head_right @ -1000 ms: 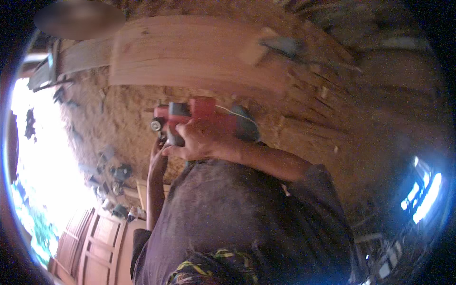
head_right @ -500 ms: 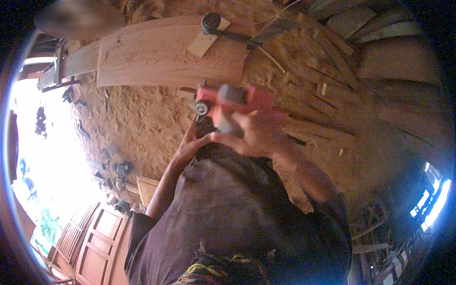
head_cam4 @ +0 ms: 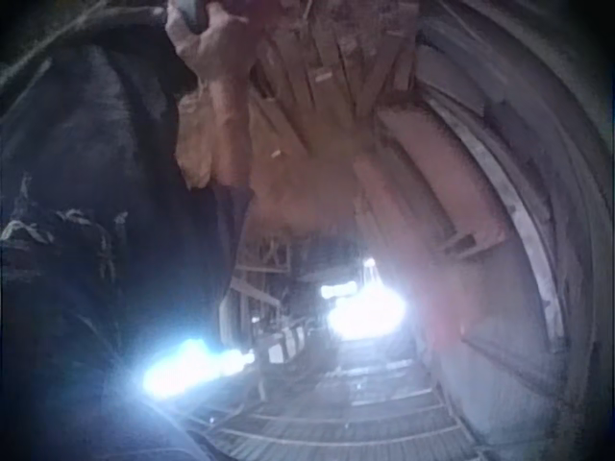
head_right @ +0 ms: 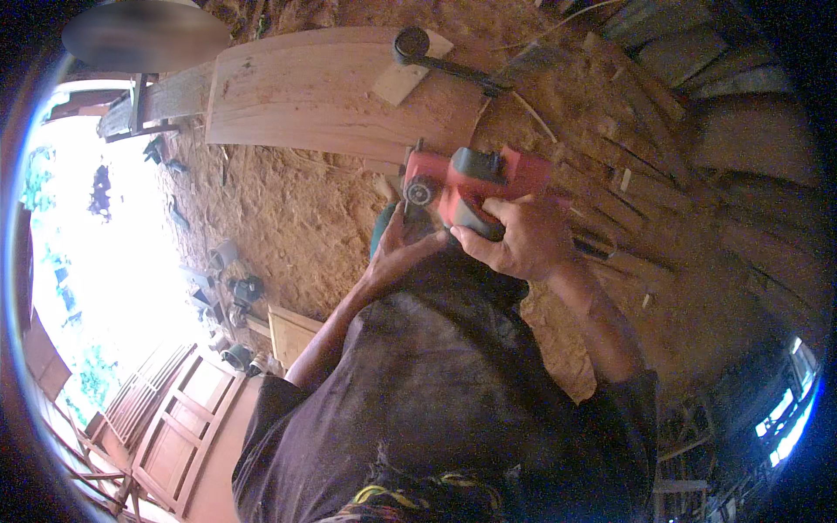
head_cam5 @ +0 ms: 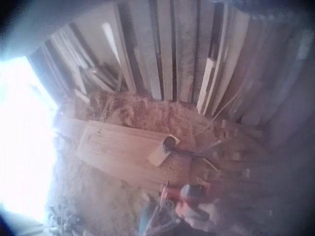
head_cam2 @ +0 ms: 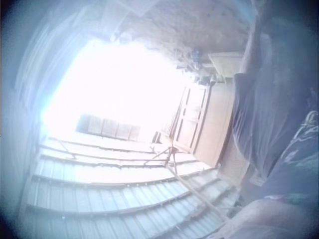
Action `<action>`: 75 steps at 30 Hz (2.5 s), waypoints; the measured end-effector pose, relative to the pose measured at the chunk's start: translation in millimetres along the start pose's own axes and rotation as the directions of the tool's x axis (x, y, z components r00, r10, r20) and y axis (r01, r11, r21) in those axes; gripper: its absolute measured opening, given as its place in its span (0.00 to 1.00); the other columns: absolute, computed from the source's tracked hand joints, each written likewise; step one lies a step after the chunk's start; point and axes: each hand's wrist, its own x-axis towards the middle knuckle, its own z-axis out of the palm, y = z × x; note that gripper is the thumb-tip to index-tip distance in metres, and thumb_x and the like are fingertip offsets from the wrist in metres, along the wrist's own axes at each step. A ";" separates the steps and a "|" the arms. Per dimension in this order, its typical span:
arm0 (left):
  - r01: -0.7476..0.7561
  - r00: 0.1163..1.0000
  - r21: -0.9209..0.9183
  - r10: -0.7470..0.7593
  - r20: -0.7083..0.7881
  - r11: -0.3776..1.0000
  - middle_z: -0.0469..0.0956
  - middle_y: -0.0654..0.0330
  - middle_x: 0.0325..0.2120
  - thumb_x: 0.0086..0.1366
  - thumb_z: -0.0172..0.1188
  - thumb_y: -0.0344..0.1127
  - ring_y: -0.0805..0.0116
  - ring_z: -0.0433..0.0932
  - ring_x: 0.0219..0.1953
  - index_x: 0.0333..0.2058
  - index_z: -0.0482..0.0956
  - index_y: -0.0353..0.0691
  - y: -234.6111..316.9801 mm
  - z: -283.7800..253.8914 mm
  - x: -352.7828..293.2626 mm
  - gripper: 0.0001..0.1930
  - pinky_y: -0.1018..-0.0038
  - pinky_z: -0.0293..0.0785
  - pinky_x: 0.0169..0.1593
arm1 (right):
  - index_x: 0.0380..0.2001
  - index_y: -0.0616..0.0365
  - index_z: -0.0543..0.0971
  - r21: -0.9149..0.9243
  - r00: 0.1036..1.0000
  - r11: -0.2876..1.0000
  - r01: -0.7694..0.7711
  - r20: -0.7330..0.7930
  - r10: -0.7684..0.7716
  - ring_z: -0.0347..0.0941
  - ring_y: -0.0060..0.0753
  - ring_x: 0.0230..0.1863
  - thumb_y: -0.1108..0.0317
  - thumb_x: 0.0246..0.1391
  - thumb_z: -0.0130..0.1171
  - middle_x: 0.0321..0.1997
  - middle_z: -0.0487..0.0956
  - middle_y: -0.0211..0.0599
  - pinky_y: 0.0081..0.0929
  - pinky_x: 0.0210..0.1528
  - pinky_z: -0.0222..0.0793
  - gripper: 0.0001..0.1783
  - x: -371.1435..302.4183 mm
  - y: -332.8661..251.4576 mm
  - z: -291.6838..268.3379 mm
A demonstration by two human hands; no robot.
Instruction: The person uses a red electric sander to smooth the surface of a wooden plank placed on the floor. They move the sander back and forth across the wood, occasionally pausing to reposition the plank or the tool.
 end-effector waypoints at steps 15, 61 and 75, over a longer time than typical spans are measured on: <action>0.004 0.994 -0.099 -0.015 -0.110 0.995 0.72 0.44 0.68 0.63 0.83 0.43 0.55 0.72 0.71 0.77 0.51 0.26 19.9 -74.9 4.5 0.57 0.62 0.70 0.73 | 0.24 0.60 0.82 0.033 1.000 0.999 0.027 -0.011 -0.027 0.84 0.57 0.25 0.45 0.59 0.71 0.21 0.81 0.52 0.50 0.29 0.77 0.27 60.6 -49.5 42.1; -0.006 0.963 0.162 -0.039 0.268 0.987 0.71 0.49 0.69 0.64 0.82 0.40 0.61 0.70 0.70 0.78 0.52 0.29 23.3 -56.3 7.1 0.55 0.63 0.68 0.74 | 0.30 0.57 0.85 0.043 0.998 0.997 -0.068 -0.010 0.068 0.85 0.53 0.28 0.47 0.57 0.72 0.24 0.84 0.48 0.47 0.34 0.77 0.22 -0.9 -23.1 2.9; 0.023 0.995 -0.129 -0.035 -0.090 0.991 0.71 0.47 0.69 0.57 0.88 0.45 0.61 0.75 0.66 0.79 0.36 0.24 20.7 -100.0 4.0 0.72 0.70 0.76 0.66 | 0.28 0.59 0.85 -0.006 0.999 1.000 -0.013 -0.032 0.013 0.84 0.55 0.27 0.46 0.58 0.71 0.23 0.83 0.49 0.48 0.33 0.77 0.24 66.8 -74.3 53.2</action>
